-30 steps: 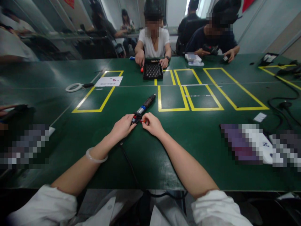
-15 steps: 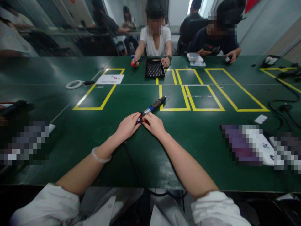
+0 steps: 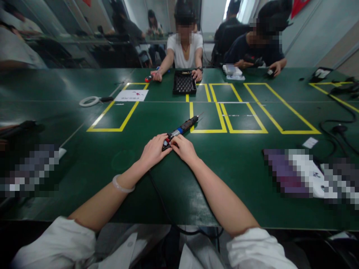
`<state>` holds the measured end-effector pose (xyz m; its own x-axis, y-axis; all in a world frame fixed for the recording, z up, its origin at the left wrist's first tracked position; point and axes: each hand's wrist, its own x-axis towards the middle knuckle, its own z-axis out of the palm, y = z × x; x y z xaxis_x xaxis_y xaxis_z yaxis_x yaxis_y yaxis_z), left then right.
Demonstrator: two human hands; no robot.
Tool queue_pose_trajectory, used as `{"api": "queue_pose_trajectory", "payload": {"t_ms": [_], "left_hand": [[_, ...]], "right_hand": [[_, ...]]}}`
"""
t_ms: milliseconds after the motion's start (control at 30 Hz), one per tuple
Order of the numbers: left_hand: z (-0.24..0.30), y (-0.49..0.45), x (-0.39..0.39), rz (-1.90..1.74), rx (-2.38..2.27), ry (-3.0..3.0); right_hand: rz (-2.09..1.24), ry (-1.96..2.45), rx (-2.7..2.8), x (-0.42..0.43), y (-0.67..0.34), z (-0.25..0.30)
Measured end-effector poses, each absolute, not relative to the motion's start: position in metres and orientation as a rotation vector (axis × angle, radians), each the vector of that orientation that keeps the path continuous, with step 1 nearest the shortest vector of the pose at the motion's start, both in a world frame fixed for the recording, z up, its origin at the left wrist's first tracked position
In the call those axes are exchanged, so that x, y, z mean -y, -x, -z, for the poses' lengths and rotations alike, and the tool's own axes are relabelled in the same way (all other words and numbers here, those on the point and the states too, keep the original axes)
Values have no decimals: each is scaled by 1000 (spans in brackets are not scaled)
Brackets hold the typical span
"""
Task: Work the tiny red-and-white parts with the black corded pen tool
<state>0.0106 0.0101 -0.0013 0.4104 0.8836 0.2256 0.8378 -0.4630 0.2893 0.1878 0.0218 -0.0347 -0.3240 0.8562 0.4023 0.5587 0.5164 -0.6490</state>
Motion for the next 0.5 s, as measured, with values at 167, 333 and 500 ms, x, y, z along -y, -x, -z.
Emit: {"api": "queue_pose_trajectory", "payload": {"t_ms": [167, 333, 500], "left_hand": [[0, -14, -10, -561, -1583, -2509], [-3, -19, -13, -434, -1652, -2578], [-10, -25, -16, -254, -1709, -2615]], "right_hand": [[-523, 1147, 2008, -21, -187, 31], [-499, 1144, 1995, -20, -189, 31], [-473, 1145, 1974, -20, -188, 32]]}}
